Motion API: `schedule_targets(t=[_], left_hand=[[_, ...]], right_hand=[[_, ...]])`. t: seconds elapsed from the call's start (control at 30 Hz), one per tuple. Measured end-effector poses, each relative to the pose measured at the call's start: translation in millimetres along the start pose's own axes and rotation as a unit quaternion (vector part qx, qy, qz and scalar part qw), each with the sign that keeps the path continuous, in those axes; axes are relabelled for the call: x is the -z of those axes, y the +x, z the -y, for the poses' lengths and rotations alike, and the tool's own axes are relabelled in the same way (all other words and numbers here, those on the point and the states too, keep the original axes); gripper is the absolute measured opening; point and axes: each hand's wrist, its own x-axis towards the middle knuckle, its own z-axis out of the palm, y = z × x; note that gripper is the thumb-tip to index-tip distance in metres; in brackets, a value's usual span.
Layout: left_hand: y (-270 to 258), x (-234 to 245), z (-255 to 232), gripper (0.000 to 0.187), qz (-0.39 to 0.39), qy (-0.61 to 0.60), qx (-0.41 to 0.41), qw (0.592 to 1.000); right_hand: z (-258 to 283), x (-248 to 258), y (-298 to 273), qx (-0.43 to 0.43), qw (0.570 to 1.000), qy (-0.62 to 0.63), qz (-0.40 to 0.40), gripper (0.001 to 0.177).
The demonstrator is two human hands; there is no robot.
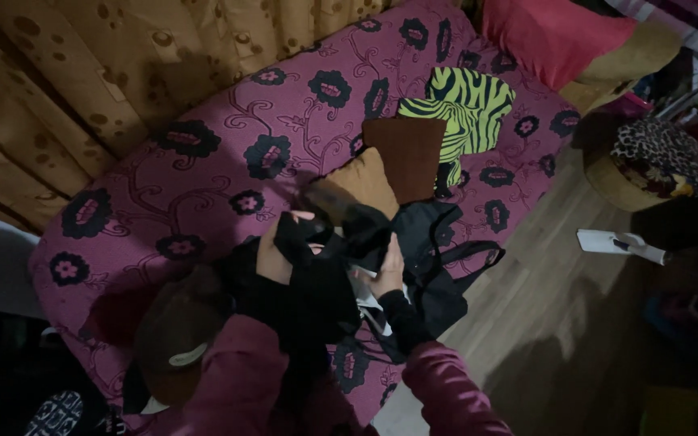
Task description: The person is sorting and examining clothes and bags on a couch.
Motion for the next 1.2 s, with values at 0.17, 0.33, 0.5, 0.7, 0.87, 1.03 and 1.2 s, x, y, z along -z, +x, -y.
schedule_targets(t=[0.17, 0.33, 0.5, 0.7, 0.87, 1.03, 1.2], left_hand=[[7.8, -5.7, -20.5, 0.017, 0.013, -0.070, -0.025, 0.997], [17.4, -24.0, -60.5, 0.027, 0.001, -0.375, -0.071, 0.924], [25.2, -16.4, -47.6, 0.058, -0.025, 0.095, -0.219, 0.971], [2.2, 64.1, 70.3, 0.084, 0.003, 0.634, -0.006, 0.773], [-37.3, 80.6, 117.7, 0.084, 0.073, 0.718, 0.341, 0.602], [-47.4, 108.5, 194.4, 0.083, 0.102, 0.701, 0.326, 0.626], [-26.6, 77.3, 210.7, 0.070, 0.069, 0.617, 0.201, 0.758]], right_hand=[[-55.2, -63.7, -4.3, -0.092, 0.995, -0.025, 0.043, 0.083], [7.5, -73.3, -4.0, -0.174, 0.892, 0.376, 0.183, 0.042], [34.6, -91.8, -4.9, -0.228, 0.846, 0.457, 0.154, 0.056], [-15.3, -127.6, -16.6, -0.303, 0.889, 0.213, 0.268, 0.107], [-153.9, -171.2, -84.3, -0.270, 0.909, 0.183, 0.260, 0.114], [-208.2, -124.8, -107.8, -0.354, 0.893, 0.077, 0.266, 0.110], [-264.2, -115.0, -119.5, -0.285, 0.926, -0.047, 0.243, 0.100]])
